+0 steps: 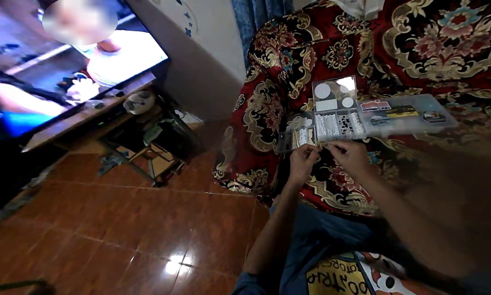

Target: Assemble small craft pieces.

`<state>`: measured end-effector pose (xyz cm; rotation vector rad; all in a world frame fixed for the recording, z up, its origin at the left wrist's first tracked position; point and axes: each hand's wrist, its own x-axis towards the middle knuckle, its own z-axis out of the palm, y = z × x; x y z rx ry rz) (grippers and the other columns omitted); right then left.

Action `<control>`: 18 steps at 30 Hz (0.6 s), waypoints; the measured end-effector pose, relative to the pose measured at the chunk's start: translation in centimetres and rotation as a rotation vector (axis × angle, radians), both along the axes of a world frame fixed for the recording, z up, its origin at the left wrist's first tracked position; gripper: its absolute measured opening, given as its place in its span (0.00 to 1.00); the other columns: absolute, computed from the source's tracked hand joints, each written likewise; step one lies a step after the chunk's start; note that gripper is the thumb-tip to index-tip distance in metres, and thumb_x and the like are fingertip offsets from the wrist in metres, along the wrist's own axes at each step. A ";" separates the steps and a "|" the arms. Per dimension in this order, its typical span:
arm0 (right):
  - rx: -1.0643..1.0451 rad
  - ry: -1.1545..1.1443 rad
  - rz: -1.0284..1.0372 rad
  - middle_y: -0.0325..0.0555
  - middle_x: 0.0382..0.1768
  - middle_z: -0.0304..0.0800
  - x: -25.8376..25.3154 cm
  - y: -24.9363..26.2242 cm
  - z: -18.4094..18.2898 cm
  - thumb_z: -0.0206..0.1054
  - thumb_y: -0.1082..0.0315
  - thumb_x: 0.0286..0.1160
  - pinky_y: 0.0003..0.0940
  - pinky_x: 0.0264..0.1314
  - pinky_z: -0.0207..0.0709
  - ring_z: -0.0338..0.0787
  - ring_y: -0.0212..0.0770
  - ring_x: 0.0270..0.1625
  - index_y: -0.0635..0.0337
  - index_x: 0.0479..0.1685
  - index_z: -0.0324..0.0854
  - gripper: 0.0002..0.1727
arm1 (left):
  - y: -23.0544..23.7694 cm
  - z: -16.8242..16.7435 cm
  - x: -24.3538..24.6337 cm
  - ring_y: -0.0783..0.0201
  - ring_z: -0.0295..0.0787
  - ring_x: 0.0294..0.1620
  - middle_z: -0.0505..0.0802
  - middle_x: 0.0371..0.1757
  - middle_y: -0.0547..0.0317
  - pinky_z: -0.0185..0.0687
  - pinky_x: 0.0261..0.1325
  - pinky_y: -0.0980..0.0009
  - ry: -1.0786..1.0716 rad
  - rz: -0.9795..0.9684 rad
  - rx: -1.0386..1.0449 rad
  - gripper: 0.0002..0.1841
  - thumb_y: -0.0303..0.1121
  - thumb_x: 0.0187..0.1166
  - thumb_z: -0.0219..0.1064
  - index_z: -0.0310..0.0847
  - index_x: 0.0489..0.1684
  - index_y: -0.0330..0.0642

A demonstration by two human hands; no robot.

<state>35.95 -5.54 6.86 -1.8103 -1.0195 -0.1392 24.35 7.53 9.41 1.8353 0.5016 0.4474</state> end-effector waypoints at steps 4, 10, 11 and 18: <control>0.066 0.027 -0.038 0.54 0.44 0.97 0.3 -0.1 0.2 0.64 0.65 0.82 0.41 0.48 0.88 0.95 0.45 0.43 0.62 0.49 0.94 0.14 | 0.1 -0.2 -0.1 0.72 0.89 0.32 0.94 0.38 0.55 0.86 0.41 0.74 0.010 -0.003 -0.033 0.10 0.29 0.87 0.60 0.83 0.51 0.29; 0.137 0.017 -0.058 0.52 0.45 0.97 0.9 -0.3 0.8 0.64 0.66 0.82 0.38 0.47 0.88 0.95 0.42 0.43 0.61 0.48 0.94 0.13 | 0.3 -1.0 -0.3 0.73 0.86 0.31 0.91 0.42 0.54 0.84 0.39 0.75 0.000 0.005 -0.119 0.12 0.29 0.89 0.56 0.79 0.58 0.29; 0.137 0.020 -0.052 0.52 0.46 0.97 1.0 -0.3 0.8 0.64 0.66 0.82 0.37 0.46 0.88 0.95 0.41 0.43 0.61 0.48 0.94 0.13 | 0.4 -1.1 -0.3 0.74 0.84 0.30 0.91 0.43 0.55 0.82 0.38 0.76 -0.006 -0.009 -0.128 0.13 0.29 0.89 0.55 0.79 0.62 0.30; 0.138 0.057 0.011 0.50 0.51 0.96 0.8 -0.1 1.0 0.64 0.66 0.81 0.34 0.54 0.88 0.95 0.39 0.51 0.61 0.48 0.94 0.13 | 0.3 -1.0 0.3 0.68 0.87 0.58 0.91 0.61 0.50 0.82 0.64 0.68 -0.091 -0.116 -0.032 0.17 0.34 0.89 0.57 0.85 0.64 0.34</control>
